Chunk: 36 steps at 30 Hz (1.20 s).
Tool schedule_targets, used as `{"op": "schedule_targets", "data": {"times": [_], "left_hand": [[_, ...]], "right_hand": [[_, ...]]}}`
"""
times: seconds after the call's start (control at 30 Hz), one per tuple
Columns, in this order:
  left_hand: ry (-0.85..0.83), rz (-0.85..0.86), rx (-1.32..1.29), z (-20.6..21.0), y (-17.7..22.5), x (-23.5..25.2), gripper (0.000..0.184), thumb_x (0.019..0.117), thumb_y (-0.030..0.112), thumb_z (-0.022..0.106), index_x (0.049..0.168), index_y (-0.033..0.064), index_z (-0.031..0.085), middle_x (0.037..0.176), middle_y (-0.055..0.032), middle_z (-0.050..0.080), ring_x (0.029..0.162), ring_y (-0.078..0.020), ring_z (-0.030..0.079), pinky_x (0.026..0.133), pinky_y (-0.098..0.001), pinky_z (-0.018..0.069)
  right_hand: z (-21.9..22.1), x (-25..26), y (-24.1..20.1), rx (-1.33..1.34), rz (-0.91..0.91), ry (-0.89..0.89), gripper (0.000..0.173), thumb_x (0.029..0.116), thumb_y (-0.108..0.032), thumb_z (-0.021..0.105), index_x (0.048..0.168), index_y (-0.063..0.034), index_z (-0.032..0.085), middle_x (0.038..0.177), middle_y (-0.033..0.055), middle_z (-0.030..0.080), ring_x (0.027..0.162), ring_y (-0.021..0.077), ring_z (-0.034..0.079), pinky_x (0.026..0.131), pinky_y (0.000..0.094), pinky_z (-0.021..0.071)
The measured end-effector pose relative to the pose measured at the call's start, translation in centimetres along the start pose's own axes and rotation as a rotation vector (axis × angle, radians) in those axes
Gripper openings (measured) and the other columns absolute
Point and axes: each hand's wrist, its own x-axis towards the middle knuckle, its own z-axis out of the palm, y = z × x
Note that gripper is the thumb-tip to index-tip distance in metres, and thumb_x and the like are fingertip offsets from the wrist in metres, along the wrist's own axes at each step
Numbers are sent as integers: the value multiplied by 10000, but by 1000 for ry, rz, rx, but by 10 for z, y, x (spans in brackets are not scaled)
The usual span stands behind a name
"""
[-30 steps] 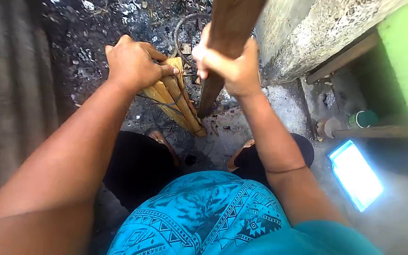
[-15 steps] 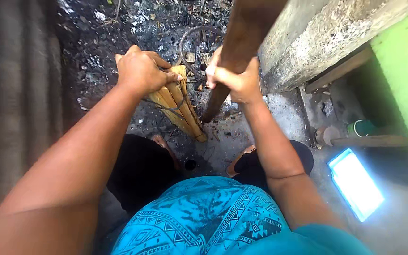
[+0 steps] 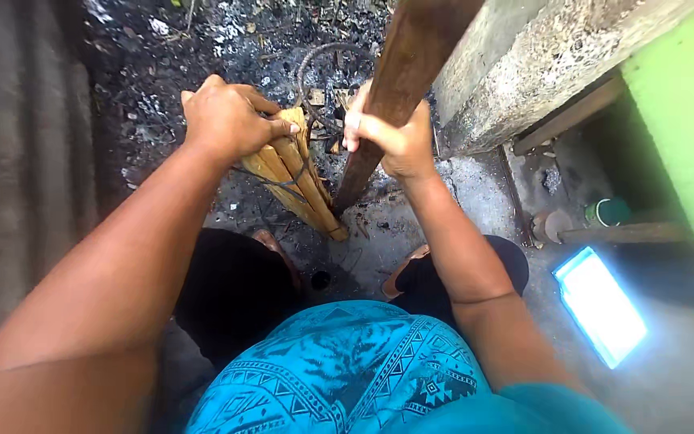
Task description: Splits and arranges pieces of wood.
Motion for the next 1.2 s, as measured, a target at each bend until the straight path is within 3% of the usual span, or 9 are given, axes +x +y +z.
{"op": "schedule_targets", "data": {"times": [0.13,0.27,0.37,0.57,0.63,0.77,0.87,1.13,1.2], "left_hand": [[-8,-9,-4,1,-4,1,447,908,612,659,1174,267,764,1325,-120,669,1322,-446,504,1049,-751,301],[-23,-8,-5,4,-3,0,471,904,619,660,1188,258,763,1344,-85,668,1340,-420,496,1065,-741,297],[-30,-11,26,-2,-1,-4,439,925,592,653,1185,255,761,1350,-82,665,1350,-434,481,1046,-751,305],[-21,-3,16,1,-10,-2,470,926,617,637,1198,252,758,1339,-115,668,1348,-448,488,1059,-753,300],[-20,0,17,-1,-8,0,466,920,615,642,1194,257,760,1339,-110,668,1346,-439,493,1064,-748,300],[-19,-14,-11,1,-7,-4,450,915,593,668,1189,249,763,1350,-107,661,1347,-433,490,1070,-745,294],[-34,-19,19,2,-4,-7,443,929,590,656,1201,254,757,1359,-94,658,1351,-437,481,1057,-748,304],[-25,-11,5,0,-8,-1,448,928,599,653,1193,255,762,1355,-90,661,1353,-433,483,1060,-747,302],[-22,-2,-8,-1,-10,-2,439,931,583,656,1198,250,762,1366,-69,661,1359,-429,479,1063,-746,292]], "right_hand": [[20,16,-60,77,-129,-53,103,872,23,699,844,25,600,644,104,644,579,215,675,602,450,627],[0,-23,50,-23,-3,60,96,873,-41,709,913,14,641,668,66,660,557,162,642,539,361,585],[-3,-19,73,-52,128,103,58,857,-16,697,854,18,650,641,69,657,551,164,644,554,354,592],[14,21,-46,47,-36,-30,90,880,-7,667,817,4,604,618,77,625,554,196,654,591,428,619],[18,25,-63,79,-108,-35,132,867,28,665,773,19,574,589,106,607,533,223,650,575,450,614],[-4,-28,63,-62,51,70,119,848,-60,705,929,9,652,700,67,666,584,162,640,567,361,582],[-10,-28,88,-81,187,139,84,838,-24,684,901,21,652,679,70,664,572,165,645,567,354,593],[26,30,-50,41,-31,-37,84,851,28,670,827,23,590,625,90,611,551,201,637,573,413,602],[20,12,-20,28,-36,-21,119,839,-10,698,871,18,587,649,82,620,550,189,636,549,400,595]]}}
